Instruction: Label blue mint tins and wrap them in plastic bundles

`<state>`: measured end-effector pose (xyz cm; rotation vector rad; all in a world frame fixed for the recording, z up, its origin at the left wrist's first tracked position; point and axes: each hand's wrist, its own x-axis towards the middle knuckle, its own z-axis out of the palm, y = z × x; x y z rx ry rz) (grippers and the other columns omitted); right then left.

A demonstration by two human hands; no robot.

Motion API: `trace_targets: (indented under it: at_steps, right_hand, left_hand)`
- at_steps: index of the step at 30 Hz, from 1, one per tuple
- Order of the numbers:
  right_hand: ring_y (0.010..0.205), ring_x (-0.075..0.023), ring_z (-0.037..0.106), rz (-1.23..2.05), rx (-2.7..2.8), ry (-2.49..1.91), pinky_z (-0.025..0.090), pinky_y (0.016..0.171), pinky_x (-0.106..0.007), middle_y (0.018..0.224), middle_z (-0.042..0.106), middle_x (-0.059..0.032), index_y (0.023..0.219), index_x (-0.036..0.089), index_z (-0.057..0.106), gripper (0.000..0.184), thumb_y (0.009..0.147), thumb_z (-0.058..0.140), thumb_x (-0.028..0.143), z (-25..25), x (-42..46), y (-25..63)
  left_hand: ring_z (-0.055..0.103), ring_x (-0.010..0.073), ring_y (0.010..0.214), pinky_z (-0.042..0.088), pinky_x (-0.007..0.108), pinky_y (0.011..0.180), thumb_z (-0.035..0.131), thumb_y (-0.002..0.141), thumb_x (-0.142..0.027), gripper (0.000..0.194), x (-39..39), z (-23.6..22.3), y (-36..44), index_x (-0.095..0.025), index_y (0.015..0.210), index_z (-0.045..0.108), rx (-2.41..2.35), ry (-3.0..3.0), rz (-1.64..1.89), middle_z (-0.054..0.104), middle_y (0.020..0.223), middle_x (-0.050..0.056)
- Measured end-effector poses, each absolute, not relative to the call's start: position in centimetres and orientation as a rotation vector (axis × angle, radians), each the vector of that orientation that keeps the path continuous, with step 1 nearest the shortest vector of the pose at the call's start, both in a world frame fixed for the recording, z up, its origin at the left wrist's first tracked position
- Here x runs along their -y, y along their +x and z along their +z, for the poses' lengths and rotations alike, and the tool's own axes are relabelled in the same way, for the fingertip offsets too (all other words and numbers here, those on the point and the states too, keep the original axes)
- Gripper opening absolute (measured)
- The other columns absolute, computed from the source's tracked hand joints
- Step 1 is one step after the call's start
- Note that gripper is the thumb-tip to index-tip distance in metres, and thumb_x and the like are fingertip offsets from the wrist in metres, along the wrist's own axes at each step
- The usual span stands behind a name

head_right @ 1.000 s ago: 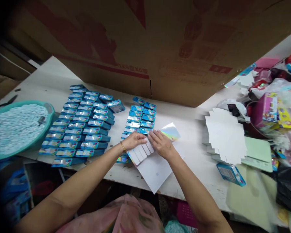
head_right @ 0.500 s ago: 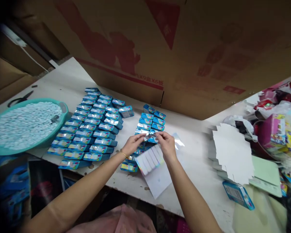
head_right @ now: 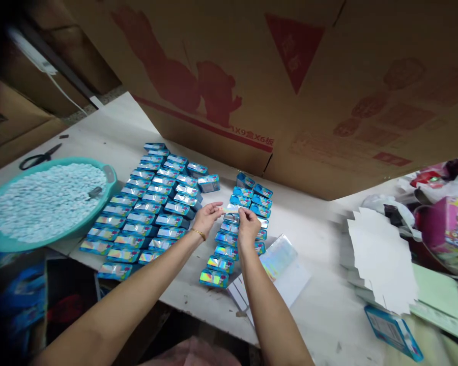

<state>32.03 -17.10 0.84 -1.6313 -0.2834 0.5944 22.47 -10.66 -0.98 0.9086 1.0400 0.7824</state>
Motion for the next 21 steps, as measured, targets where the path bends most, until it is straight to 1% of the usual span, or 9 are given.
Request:
trace_targets:
  at_steps: [2, 5, 8, 12, 17, 19, 21]
  right_hand:
    - [0.072, -0.016, 0.056, 0.479, 0.344, -1.711, 0.043, 0.071, -0.029, 0.074, 0.064, -0.0041, 0.075, 0.014, 0.064, 0.027, 0.065, 0.057, 0.038, -0.5, 16.2, 31.9]
    - [0.074, -0.0179, 0.055, 0.323, 0.457, -1.845, 0.042, 0.073, -0.031, 0.076, 0.063, -0.0061, 0.076, 0.015, 0.064, 0.028, 0.069, 0.052, 0.039, -1.7, 15.2, 32.2]
    - [0.076, -0.0206, 0.053, 0.201, 0.564, -1.979, 0.04, 0.074, -0.034, 0.076, 0.062, -0.0073, 0.074, 0.017, 0.064, 0.029, 0.073, 0.047, 0.04, -1.9, 14.3, 32.9]
    - [0.082, -0.0243, 0.05, 0.128, 0.673, -2.18, 0.035, 0.075, -0.038, 0.08, 0.062, -0.0085, 0.075, 0.019, 0.065, 0.031, 0.078, 0.041, 0.038, -1.8, 13.2, 33.5]
    - [0.083, -0.0271, 0.046, 0.042, 0.817, -2.33, 0.032, 0.072, -0.039, 0.08, 0.06, -0.0098, 0.075, 0.019, 0.065, 0.029, 0.078, 0.042, 0.037, -2.4, 12.7, 34.0]
    - [0.08, -0.0256, 0.045, -0.039, 0.888, -2.332, 0.032, 0.071, -0.038, 0.078, 0.058, -0.0102, 0.08, 0.018, 0.064, 0.029, 0.08, 0.041, 0.035, -2.4, 13.0, 34.3]
    - [0.08, -0.0245, 0.044, -0.1, 1.025, -2.365, 0.031, 0.07, -0.037, 0.08, 0.057, -0.0105, 0.087, 0.018, 0.063, 0.029, 0.082, 0.038, 0.03, -2.1, 13.4, 34.5]
  left_hand:
    - [0.051, 0.0067, 0.056, 0.04, 0.021, 0.06, 0.059, 0.059, -0.016, 0.034, 9.3, -1.8, 22.8, -0.011, 0.093, 0.058, -1.057, 0.99, 0.783, 0.052, 0.057, -0.006]
    - [0.054, 0.0083, 0.058, 0.041, 0.022, 0.064, 0.056, 0.063, -0.015, 0.032, 7.4, -2.7, 23.6, -0.01, 0.094, 0.057, -1.077, 1.131, 0.772, 0.053, 0.055, -0.005]
    - [0.056, 0.0096, 0.06, 0.042, 0.023, 0.065, 0.056, 0.064, -0.013, 0.033, 5.8, -3.5, 24.4, -0.011, 0.097, 0.056, -1.096, 1.228, 0.741, 0.054, 0.056, -0.005]
    - [0.058, 0.0106, 0.062, 0.043, 0.023, 0.066, 0.056, 0.065, -0.013, 0.035, 4.4, -4.6, 25.0, -0.012, 0.1, 0.055, -1.104, 1.272, 0.696, 0.055, 0.056, -0.005]
    - [0.058, 0.012, 0.062, 0.044, 0.025, 0.065, 0.057, 0.065, -0.014, 0.038, 4.0, -5.6, 25.5, -0.012, 0.103, 0.054, -1.11, 1.281, 0.609, 0.057, 0.059, -0.002]
    - [0.057, 0.013, 0.062, 0.045, 0.026, 0.065, 0.057, 0.066, -0.016, 0.04, 4.1, -5.6, 25.6, -0.011, 0.106, 0.053, -1.133, 1.346, 0.572, 0.059, 0.063, 0.0]
    - [0.057, 0.014, 0.066, 0.045, 0.028, 0.068, 0.057, 0.067, -0.018, 0.039, 4.3, -5.6, 25.5, -0.012, 0.105, 0.055, -1.17, 1.5, 0.582, 0.061, 0.075, 0.004]
